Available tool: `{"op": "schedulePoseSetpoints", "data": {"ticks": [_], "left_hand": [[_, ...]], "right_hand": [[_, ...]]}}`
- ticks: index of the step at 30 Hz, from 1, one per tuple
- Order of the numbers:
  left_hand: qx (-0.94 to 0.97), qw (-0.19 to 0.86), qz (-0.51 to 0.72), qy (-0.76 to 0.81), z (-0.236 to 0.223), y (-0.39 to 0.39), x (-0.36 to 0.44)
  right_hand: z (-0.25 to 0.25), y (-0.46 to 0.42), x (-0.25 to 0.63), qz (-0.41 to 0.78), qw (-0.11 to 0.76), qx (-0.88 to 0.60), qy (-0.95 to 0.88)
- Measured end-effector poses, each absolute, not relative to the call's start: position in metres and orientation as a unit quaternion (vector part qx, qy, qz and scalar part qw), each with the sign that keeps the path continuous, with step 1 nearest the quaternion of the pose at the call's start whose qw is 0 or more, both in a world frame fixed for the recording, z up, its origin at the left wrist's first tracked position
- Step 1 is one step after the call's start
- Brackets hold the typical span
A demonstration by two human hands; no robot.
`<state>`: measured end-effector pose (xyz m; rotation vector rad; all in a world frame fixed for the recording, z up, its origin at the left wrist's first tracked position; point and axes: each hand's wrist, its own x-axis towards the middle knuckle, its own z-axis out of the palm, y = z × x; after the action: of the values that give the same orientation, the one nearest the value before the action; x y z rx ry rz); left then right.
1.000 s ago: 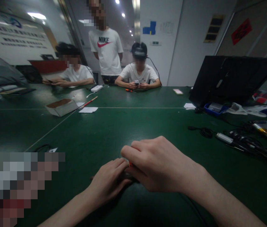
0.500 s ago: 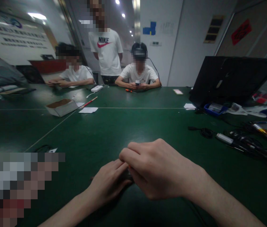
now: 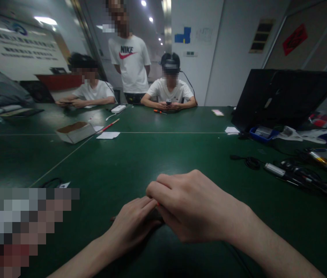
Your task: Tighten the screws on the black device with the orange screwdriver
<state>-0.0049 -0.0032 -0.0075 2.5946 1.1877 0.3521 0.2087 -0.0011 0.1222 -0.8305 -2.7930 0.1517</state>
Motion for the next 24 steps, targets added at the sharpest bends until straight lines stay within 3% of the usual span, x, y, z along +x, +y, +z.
{"op": "schedulePoseSetpoints", "data": {"ticks": [10, 17, 24], "left_hand": [[0.894, 0.141, 0.138, 0.403, -0.0106, -0.0025, -0.0060], [0.896, 0.127, 0.139, 0.401, -0.0077, -0.0029, -0.0053], [0.895, 0.138, 0.137, 0.401, -0.0093, -0.0024, -0.0056]], "right_hand": [[0.1173, 0.0020, 0.2089, -0.060, 0.121, -0.270, -0.953], [0.1247, -0.0039, 0.2075, 0.069, 0.120, -0.265, -0.954], [0.1162, 0.0006, 0.2080, -0.062, 0.136, -0.273, -0.950]]}}
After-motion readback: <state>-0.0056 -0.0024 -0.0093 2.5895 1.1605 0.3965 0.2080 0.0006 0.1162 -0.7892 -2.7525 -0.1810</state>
